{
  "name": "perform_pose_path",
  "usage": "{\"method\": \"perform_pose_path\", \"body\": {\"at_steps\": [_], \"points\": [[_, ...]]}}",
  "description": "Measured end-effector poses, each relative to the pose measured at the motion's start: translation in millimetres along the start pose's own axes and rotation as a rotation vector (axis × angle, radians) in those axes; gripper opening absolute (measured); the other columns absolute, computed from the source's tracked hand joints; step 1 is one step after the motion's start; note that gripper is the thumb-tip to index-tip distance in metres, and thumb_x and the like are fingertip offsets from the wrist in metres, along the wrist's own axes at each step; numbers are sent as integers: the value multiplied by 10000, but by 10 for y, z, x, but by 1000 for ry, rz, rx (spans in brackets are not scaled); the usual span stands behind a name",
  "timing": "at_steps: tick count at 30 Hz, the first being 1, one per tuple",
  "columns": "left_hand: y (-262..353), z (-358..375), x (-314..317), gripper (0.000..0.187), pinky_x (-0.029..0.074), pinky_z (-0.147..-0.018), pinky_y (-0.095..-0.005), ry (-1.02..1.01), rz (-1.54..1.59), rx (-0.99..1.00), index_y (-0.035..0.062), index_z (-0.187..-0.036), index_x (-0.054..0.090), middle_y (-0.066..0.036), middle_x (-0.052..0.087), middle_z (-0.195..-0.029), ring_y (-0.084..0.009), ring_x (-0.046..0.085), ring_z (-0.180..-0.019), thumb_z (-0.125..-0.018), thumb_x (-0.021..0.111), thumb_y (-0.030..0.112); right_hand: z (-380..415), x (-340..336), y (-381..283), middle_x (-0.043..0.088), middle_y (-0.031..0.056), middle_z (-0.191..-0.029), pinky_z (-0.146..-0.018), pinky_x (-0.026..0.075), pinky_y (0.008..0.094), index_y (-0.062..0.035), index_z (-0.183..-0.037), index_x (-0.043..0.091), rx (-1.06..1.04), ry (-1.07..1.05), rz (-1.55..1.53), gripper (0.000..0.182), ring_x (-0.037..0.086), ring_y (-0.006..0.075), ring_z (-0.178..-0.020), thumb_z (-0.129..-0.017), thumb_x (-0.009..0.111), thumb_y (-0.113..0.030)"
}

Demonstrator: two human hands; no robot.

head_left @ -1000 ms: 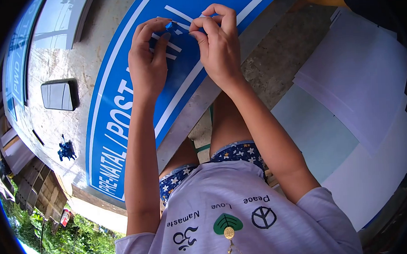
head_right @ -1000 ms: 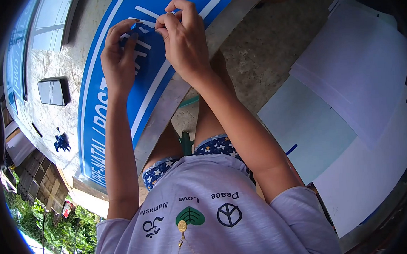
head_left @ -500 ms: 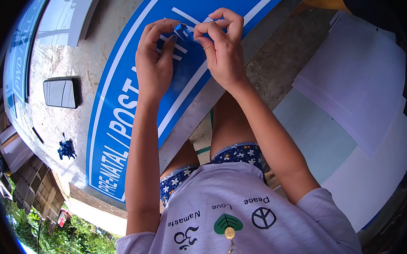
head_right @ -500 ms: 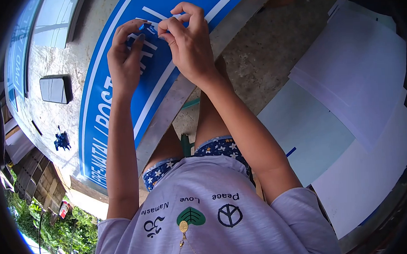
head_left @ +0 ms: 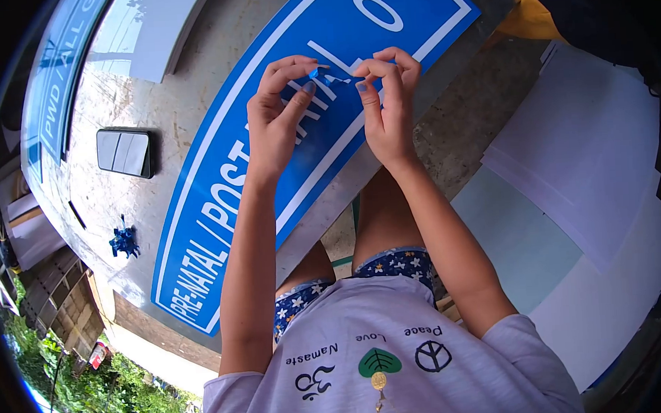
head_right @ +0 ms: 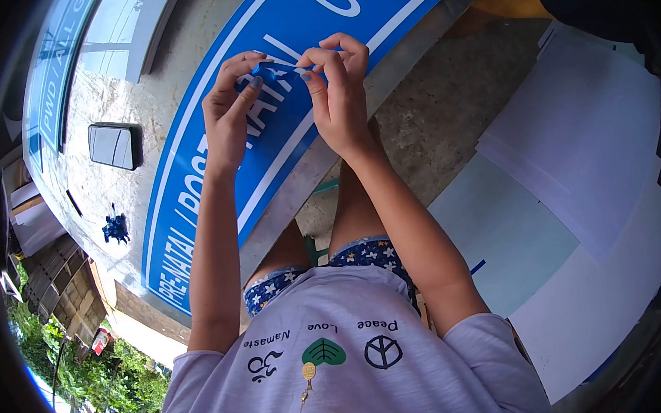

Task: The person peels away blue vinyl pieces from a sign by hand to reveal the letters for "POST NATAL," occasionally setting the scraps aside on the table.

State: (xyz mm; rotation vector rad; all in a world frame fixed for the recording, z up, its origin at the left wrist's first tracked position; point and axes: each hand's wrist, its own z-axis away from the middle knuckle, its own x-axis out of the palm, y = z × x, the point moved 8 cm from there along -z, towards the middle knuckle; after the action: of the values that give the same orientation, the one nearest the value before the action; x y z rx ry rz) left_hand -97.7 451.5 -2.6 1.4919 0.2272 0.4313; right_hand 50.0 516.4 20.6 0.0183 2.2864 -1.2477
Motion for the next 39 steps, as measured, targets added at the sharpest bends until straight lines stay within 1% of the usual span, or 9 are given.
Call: {"method": "perform_pose_path", "body": {"at_steps": [3, 5, 7, 14, 19, 28, 34, 36, 39], "points": [[112, 39, 30, 253, 441, -938, -301, 43, 15, 71, 21, -1060, 654, -95, 557, -1171, -189, 544, -1086, -813, 607, -6, 30, -31, -94, 408, 134, -1167, -806, 450, 344, -60, -1098, 550, -56, -6, 34, 182, 503, 221, -894, -930, 571, -124], [320, 81, 91, 237, 202, -1132, -532, 91, -152, 242, 38, -981, 649, -92, 587, -1100, -229, 563, -1073, -749, 691, 65, 72, -85, -317, 430, 141, -1137, -860, 420, 392, -39, -1060, 554, -168, 18, 127, 196, 475, 257, -978, -894, 607, -131], [645, 188, 195, 220, 95, -1155, -557, 89, -243, 372, 54, -942, 635, -67, 599, -1043, -218, 576, -1057, -742, 726, 43, 127, -183, -522, 448, 149, -1107, -901, 388, 418, -23, -1019, 553, -196, 78, 109, 197, 454, 284, -1029, -862, 625, -119], [1327, 1051, 273, 277, 277, -1138, -512, 115, -263, 470, 41, -944, 635, -75, 568, -909, -235, 589, -927, -721, 614, -123, 559, -563, -1183, 448, 180, -1101, -882, 383, 409, 18, -950, 482, -92, 123, -64, 150, 465, 289, -1013, -953, 504, -130], [1553, 1925, 25, 254, 303, -1123, -526, 252, -421, 621, 35, -972, 650, -89, 578, -910, -246, 606, -916, -742, 646, -73, 1018, -533, -1845, 436, 150, -1090, -873, 374, 364, 7, -926, 444, -46, -38, -87, 119, 461, 247, -996, -983, 449, -97], [1627, 3124, -502, 200, 415, -1051, -500, 687, -406, 638, 22, -945, 721, -79, 687, -859, -201, 674, -820, -766, 697, -65, 1516, -95, -2506, 439, 92, -1046, -909, 359, 290, -15, -944, 468, 4, -315, -456, 125, 471, 179, -974, -979, 506, -129], [1813, 3491, -716, 231, 515, -852, -351, 707, -510, 624, 33, -974, 701, -104, 697, -924, -242, 664, -898, -763, 720, -59, 1782, 266, -2573, 442, 57, -1049, -870, 351, 247, -37, -916, 511, 225, -465, -773, 113, 458, 135, -955, -963, 543, -135], [1731, 3544, -876, 236, 518, -849, -336, 784, -557, 613, 25, -967, 676, -110, 691, -927, -250, 668, -899, -756, 717, -72, 1823, 260, -2561, 433, 48, -1086, -853, 374, 238, -47, -1011, 524, 192, -521, -711, 106, 450, 112, -936, -961, 548, -138], [1630, 3599, -1122, 179, 512, -796, -329, 819, -494, 497, 26, -935, 639, -114, 676, -924, -289, 663, -909, -790, 671, -73, 2036, 369, -2396, 357, 66, -1238, -841, 429, 249, -67, -1308, 382, 251, -676, -687, 429, 454, 89, -907, -941, 582, -164]]}}
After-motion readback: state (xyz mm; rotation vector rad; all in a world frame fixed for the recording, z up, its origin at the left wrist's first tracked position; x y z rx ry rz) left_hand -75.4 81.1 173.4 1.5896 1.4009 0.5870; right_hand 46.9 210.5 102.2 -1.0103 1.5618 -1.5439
